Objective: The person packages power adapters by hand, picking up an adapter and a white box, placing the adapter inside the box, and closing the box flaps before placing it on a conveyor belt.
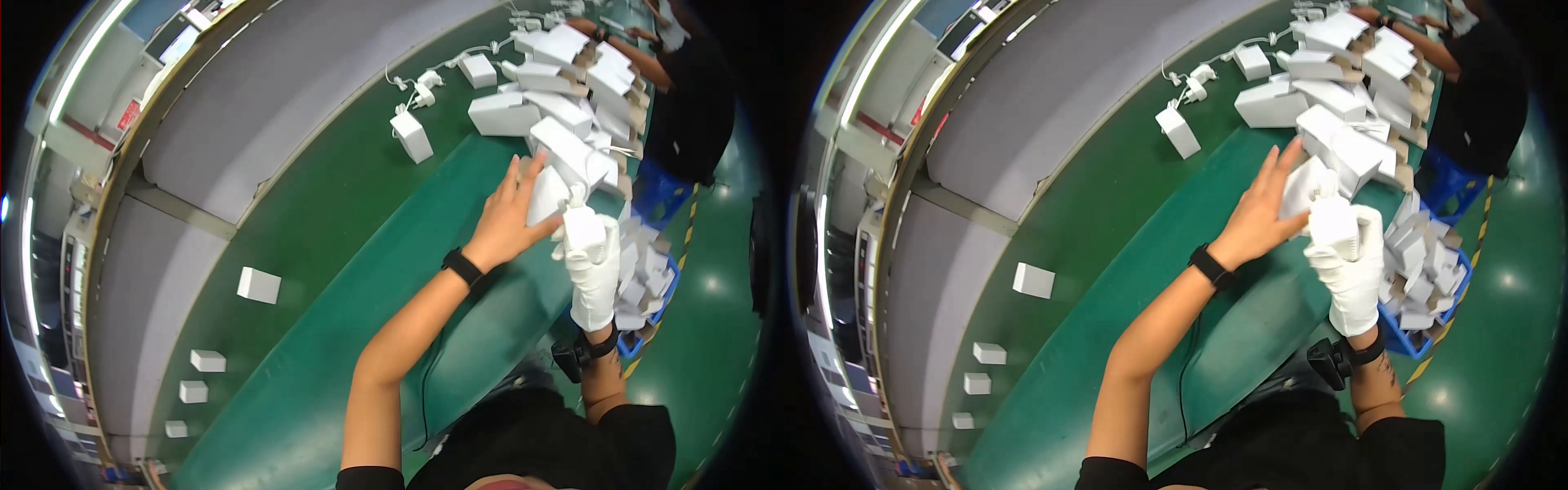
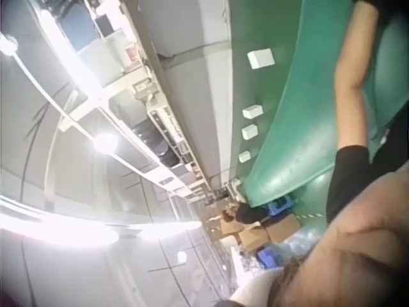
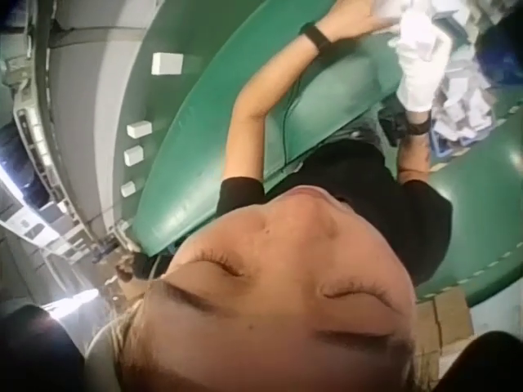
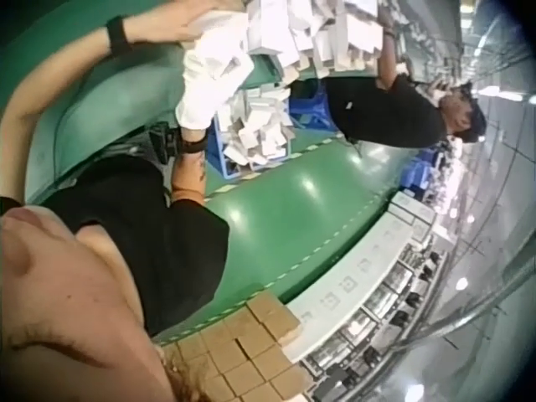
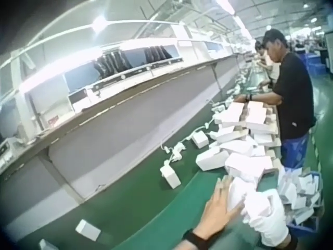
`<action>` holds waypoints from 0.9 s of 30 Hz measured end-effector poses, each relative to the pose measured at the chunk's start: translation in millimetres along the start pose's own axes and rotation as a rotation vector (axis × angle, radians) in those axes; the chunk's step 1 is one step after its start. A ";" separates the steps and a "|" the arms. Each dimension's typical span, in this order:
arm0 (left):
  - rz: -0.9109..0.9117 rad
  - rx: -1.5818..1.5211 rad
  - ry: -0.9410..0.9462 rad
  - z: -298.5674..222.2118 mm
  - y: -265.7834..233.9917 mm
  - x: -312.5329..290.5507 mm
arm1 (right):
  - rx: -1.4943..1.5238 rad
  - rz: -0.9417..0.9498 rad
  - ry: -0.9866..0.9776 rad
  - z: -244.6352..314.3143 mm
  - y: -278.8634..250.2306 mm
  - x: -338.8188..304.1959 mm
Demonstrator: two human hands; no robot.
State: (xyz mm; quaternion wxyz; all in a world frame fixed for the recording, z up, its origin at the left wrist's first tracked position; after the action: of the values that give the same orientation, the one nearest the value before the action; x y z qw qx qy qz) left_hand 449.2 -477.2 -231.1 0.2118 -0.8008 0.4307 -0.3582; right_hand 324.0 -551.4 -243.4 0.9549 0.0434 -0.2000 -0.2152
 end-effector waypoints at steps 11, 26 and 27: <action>0.117 0.561 -0.568 37.4 -81.9 -96.1 | 0.274 0.208 0.085 -29.1 32.7 20.4; 0.523 1.091 -0.013 19.4 -62.9 -129.1 | 1.230 0.539 0.950 -54.7 97.5 -43.2; 0.519 1.081 0.000 22.3 -65.3 -122.8 | 1.242 0.535 0.957 -49.8 96.8 -47.6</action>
State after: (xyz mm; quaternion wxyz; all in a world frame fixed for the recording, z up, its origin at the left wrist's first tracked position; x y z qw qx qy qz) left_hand 455.5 -338.0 -251.4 0.6696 -0.4484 0.3689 -0.4630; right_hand 342.6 -443.7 -289.9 0.7579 0.6008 0.1420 0.2108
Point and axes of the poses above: each hand's wrist, its own x-axis towards the middle knuckle, its own y-axis out of the palm, z = x × y, the point moved 10 cm from there along x, towards the middle knuckle, and after that the axes turned 12 degrees about z, right-handed, at the moved point
